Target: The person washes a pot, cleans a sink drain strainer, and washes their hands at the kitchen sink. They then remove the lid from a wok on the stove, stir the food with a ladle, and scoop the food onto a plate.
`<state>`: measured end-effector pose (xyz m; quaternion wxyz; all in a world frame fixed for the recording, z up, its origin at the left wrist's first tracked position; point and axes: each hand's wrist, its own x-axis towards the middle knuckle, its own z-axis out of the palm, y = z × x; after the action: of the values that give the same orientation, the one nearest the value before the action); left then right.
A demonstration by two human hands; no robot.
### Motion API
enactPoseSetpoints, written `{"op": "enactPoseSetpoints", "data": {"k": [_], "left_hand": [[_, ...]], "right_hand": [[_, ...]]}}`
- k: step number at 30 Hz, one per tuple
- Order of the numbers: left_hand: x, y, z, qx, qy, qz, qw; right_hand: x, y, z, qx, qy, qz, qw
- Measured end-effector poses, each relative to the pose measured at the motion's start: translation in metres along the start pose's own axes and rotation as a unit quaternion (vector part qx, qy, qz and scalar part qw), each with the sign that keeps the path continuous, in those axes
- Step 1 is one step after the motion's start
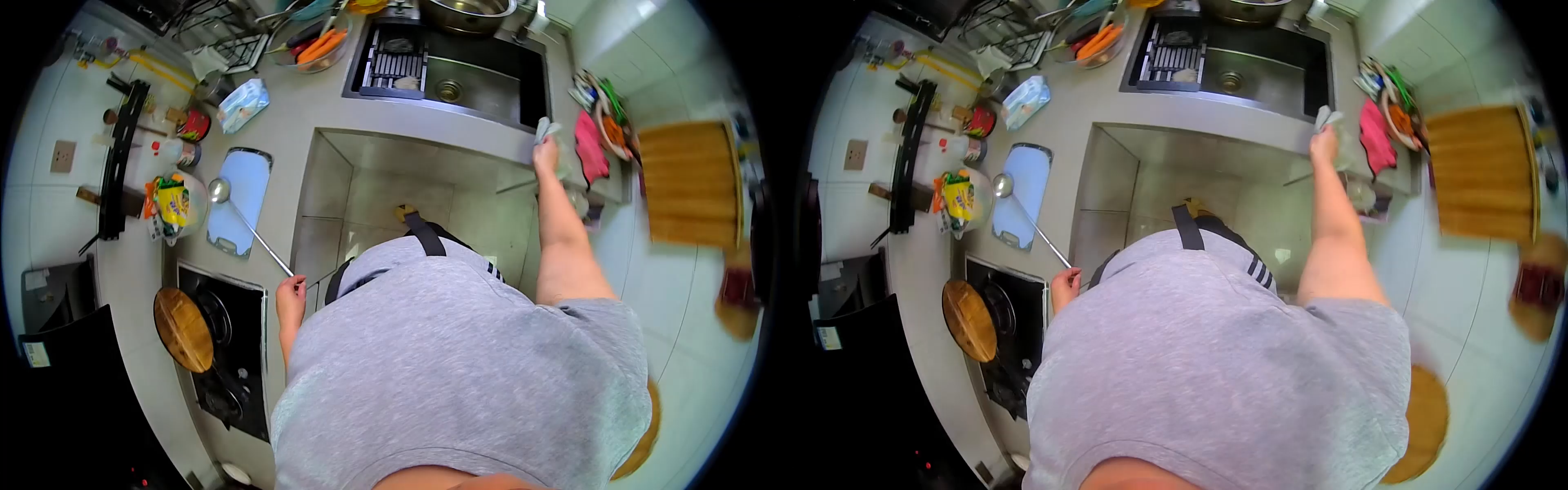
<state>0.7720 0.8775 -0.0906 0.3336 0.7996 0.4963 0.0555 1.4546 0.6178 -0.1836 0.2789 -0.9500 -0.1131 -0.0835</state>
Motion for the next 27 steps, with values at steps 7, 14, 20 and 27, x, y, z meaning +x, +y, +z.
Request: {"op": "enactPoseSetpoints", "data": {"k": [7,14,20,27], "left_hand": [[0.021,0.067,-0.002,-0.021,0.057,-0.097,0.993],[0.01,0.086,0.016,-0.069,0.09,-0.163,0.98],[-0.031,0.087,0.031,-0.06,0.148,-0.237,0.958],[-0.071,0.082,0.046,-0.107,0.216,-0.242,0.94]], "right_hand": [[-0.078,-0.231,0.084,0.077,-0.316,-0.129,0.937],[-0.086,-0.358,0.178,0.16,-0.403,-0.234,0.87],[-0.004,-0.429,0.128,0.212,-0.396,-0.153,0.88],[-0.054,-0.472,0.165,0.24,-0.589,-0.079,0.768]]}}
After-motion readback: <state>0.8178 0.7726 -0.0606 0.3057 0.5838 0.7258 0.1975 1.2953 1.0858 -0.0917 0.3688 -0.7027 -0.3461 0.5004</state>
